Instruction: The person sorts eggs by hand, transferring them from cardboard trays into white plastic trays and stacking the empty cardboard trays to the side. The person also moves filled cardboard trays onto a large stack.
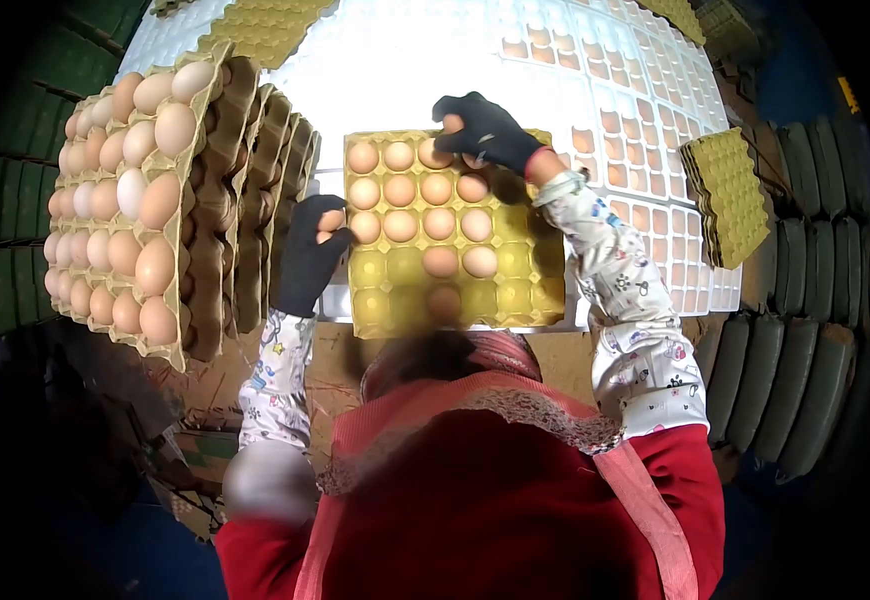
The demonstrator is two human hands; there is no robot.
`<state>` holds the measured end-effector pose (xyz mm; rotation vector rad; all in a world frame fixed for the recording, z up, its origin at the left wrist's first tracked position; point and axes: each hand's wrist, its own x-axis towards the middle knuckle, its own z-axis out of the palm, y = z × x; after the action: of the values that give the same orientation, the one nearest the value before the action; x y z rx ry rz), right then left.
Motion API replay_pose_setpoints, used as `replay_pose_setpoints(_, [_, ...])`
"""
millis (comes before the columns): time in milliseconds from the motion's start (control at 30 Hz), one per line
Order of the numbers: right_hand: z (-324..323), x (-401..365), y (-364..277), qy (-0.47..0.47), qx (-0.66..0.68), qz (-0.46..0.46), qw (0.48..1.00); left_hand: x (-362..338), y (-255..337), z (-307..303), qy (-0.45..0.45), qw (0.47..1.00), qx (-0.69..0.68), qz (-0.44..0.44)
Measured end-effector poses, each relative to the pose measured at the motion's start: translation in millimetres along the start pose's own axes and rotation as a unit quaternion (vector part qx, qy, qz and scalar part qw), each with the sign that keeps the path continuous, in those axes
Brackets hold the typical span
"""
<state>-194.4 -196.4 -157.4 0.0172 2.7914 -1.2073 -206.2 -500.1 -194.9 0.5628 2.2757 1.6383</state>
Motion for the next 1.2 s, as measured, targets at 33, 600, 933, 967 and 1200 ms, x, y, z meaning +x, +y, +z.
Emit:
replay_pose_setpoints(33, [9,11,-9,-0.013,-0.223,-0.001,0.975,7,0,0,-0.049,0.95,0.269,0.149])
replay_pose_setpoints(600, [-26,-77,49,0.008,0.685,0.112,0.72,27,69,75,-0.112,0.859,-0.44,-0.235])
replay_pose_setpoints(933, [-91,-127,177,0.213,0.611,0.174,0.742,155,89,227,-0.208,0.815,-0.43,-0.328])
replay_pose_setpoints(967, [-105,-127,186,0.187,0.594,0.153,0.767,170,88,238,-0.24,0.862,-0.372,-0.246])
replay_pose_setpoints(1200, [-146,-68,257,0.095,-0.109,0.024,0.989,235,66,312,-0.375,0.869,0.271,0.176])
